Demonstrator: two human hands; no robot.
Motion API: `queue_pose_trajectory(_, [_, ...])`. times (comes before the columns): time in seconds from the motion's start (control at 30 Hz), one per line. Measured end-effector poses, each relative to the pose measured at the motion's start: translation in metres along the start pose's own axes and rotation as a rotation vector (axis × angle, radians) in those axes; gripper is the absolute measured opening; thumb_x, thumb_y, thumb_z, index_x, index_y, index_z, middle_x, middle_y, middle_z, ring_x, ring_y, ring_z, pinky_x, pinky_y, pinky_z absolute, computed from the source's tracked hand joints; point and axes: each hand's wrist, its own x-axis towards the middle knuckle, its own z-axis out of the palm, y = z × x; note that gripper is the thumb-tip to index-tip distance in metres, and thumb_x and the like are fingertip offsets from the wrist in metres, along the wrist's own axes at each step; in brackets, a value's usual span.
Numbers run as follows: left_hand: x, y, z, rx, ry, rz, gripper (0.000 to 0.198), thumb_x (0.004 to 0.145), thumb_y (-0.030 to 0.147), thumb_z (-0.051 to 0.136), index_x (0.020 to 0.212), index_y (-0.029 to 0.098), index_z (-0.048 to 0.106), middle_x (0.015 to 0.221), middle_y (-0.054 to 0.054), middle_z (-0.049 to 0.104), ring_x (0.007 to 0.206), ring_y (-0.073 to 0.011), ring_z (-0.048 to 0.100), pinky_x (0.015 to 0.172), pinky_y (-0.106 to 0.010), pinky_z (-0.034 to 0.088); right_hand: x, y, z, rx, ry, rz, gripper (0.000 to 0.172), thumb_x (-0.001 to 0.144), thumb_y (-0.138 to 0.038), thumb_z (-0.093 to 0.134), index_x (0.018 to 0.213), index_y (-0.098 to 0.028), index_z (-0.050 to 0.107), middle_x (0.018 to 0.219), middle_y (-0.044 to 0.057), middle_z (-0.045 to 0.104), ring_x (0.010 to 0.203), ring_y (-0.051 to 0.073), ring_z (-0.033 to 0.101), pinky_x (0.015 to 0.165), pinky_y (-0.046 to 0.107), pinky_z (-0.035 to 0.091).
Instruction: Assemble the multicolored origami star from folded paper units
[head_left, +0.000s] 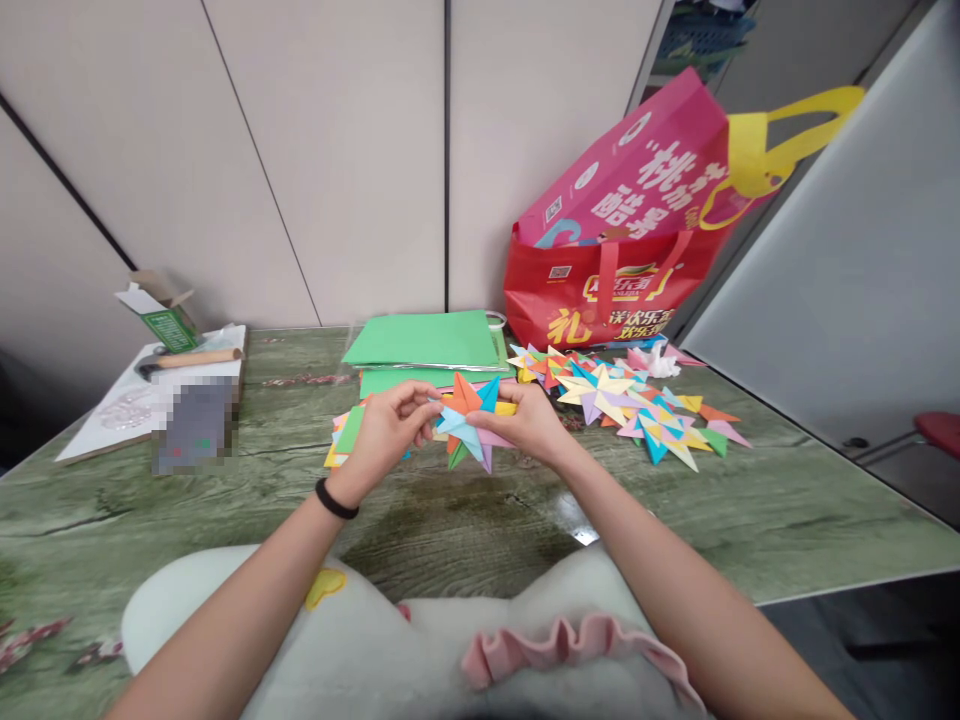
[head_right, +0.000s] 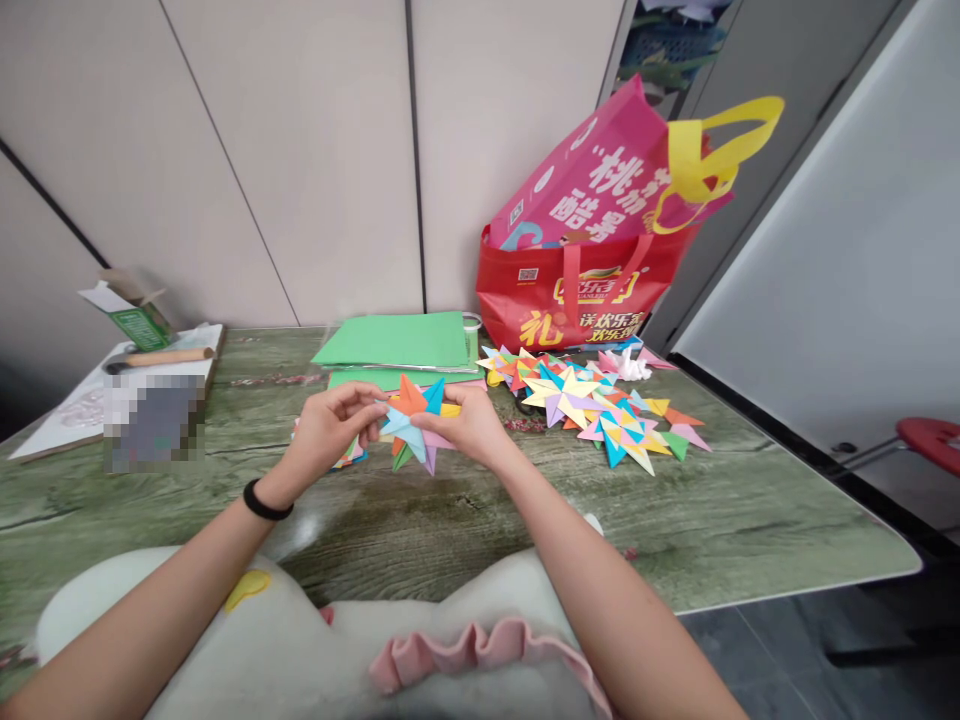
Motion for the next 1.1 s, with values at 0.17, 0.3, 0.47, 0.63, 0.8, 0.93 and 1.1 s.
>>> queue_pose_trajectory(0.17, [0.001, -0.002, -0.001, 0.028, -0.003, -0.021, 0.018, 0.068, 0.026, 0.068, 0.080, 0.015, 0.061, 0.049, 0.003, 0.058, 0.039, -0.0087, 0.050, 0.039, -0.020, 0.041, 0.000, -0.001, -0.001, -0.005, -0.003, 0.011, 0.032, 0.063, -0.043, 0.072, 0.070, -0.013, 0.067, 0.064, 0.001, 0.062, 0.058, 0.012, 0.049, 0.052, 0.024, 0.039])
queue_pose_trajectory(0.3, [0.002, -0.005, -0.002, 0.050, -0.022, -0.032, 0.017, 0.068, 0.026, 0.068, 0.080, 0.015, 0.060, 0.048, 0.003, 0.058, 0.039, -0.0090, 0.049, 0.040, -0.020, 0.041, 0.000, -0.002, -0.001, 0.025, -0.016, 0.031, 0.029, 0.060, -0.040, 0.074, 0.068, -0.013, 0.067, 0.064, 0.000, 0.062, 0.058, 0.012, 0.049, 0.053, 0.024, 0.038])
queue_pose_trajectory(0.47, [0.002, -0.008, -0.003, 0.069, -0.039, -0.026, 0.017, 0.068, 0.027, 0.068, 0.076, 0.017, 0.056, 0.048, 0.004, 0.057, 0.039, -0.0083, 0.049, 0.040, -0.019, 0.040, 0.000, -0.002, -0.001, 0.042, -0.024, 0.034, 0.025, 0.060, -0.036, 0.074, 0.067, -0.013, 0.067, 0.064, 0.000, 0.062, 0.059, 0.012, 0.049, 0.055, 0.024, 0.038])
queue_pose_trajectory(0.63, [0.001, -0.004, -0.004, 0.087, -0.033, -0.029, 0.017, 0.069, 0.027, 0.067, 0.076, 0.017, 0.055, 0.047, 0.005, 0.056, 0.038, -0.0079, 0.048, 0.039, -0.019, 0.040, 0.000, 0.001, -0.001, 0.044, -0.023, 0.032, 0.027, 0.061, -0.038, 0.074, 0.069, -0.013, 0.068, 0.065, 0.000, 0.061, 0.059, 0.011, 0.048, 0.054, 0.023, 0.037])
queue_pose_trajectory(0.8, [0.000, 0.004, -0.004, 0.062, -0.040, -0.075, 0.022, 0.067, 0.032, 0.069, 0.074, 0.017, 0.055, 0.047, 0.003, 0.058, 0.037, -0.0086, 0.050, 0.037, -0.019, 0.040, 0.000, 0.003, 0.000, 0.055, -0.037, 0.003, 0.024, 0.063, -0.035, 0.073, 0.073, -0.014, 0.068, 0.067, 0.000, 0.062, 0.060, 0.012, 0.049, 0.054, 0.023, 0.037])
queue_pose_trajectory(0.93, [0.000, 0.007, -0.002, 0.036, -0.024, -0.076, 0.025, 0.067, 0.035, 0.071, 0.072, 0.017, 0.054, 0.045, 0.004, 0.056, 0.037, -0.0087, 0.050, 0.036, -0.019, 0.040, 0.000, 0.002, 0.000, 0.039, -0.049, -0.024, 0.024, 0.062, -0.035, 0.073, 0.072, -0.014, 0.068, 0.066, -0.001, 0.061, 0.060, 0.012, 0.049, 0.053, 0.022, 0.036])
queue_pose_trajectory(1.1, [0.000, 0.004, 0.001, 0.022, 0.002, -0.035, 0.028, 0.068, 0.038, 0.071, 0.071, 0.017, 0.052, 0.045, 0.005, 0.055, 0.035, -0.0083, 0.049, 0.036, -0.019, 0.040, -0.001, -0.001, 0.001, 0.011, -0.077, -0.030, 0.022, 0.064, -0.035, 0.071, 0.069, -0.014, 0.066, 0.062, -0.002, 0.057, 0.058, 0.011, 0.046, 0.051, 0.022, 0.034])
